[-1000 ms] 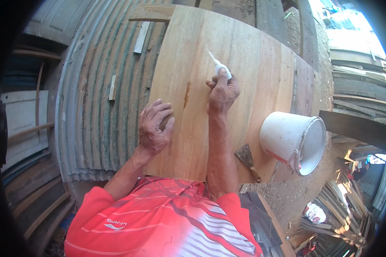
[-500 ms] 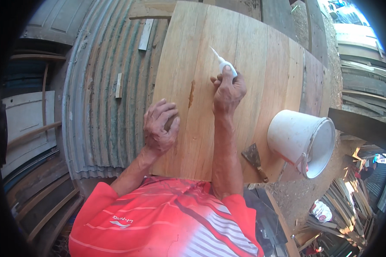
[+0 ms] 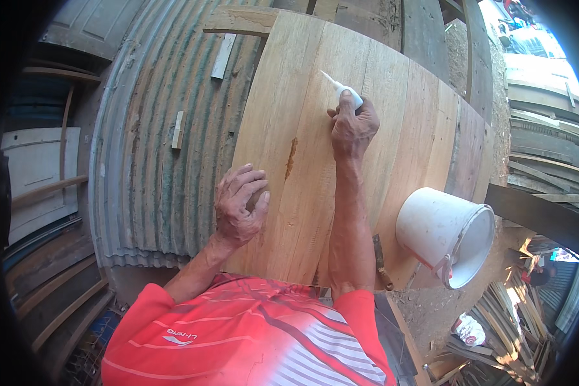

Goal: The person applies glue from a small tube onto a wooden board, then uses a scraper to spread it over the surface before handling small wooden pieces.

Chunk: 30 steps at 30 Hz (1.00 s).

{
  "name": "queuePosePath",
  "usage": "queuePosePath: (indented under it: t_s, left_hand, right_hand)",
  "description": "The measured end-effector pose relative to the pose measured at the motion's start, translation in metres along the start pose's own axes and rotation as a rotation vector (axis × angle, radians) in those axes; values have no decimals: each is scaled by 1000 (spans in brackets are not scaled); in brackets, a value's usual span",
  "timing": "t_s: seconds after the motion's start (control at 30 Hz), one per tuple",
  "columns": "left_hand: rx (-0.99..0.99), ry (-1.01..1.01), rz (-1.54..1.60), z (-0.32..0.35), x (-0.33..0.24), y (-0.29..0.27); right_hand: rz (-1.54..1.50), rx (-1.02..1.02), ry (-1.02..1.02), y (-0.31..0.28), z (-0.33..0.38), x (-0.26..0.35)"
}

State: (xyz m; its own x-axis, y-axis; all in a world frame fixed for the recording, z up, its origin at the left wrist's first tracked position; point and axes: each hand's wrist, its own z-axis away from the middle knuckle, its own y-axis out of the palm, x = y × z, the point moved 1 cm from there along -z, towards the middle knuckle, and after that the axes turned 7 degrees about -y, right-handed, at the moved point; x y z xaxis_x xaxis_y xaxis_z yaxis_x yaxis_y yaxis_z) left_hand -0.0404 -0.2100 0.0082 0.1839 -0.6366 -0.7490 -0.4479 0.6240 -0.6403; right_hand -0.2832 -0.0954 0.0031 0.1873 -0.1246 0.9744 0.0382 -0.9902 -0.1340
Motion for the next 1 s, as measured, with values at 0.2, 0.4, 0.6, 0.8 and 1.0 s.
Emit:
queuePosePath:
  t_s: [0.2, 0.4, 0.6, 0.8, 1.0]
  left_hand:
    - [3, -3, 5, 0, 0, 0]
    - [-3, 1, -3, 0, 0, 0]
    - [-3, 4, -2, -1, 1, -1]
    - [-10, 4, -3, 0, 1, -1]
    - [-10, 6, -3, 0, 1, 0]
  right_hand:
    - [28, 24, -18, 5, -4, -2]
    - [79, 41, -23, 6, -9, -5]
    - [114, 42, -41, 7, -9, -6]
    - [112, 41, -44, 7, -7, -7]
    - [141, 48, -62, 5, -8, -11]
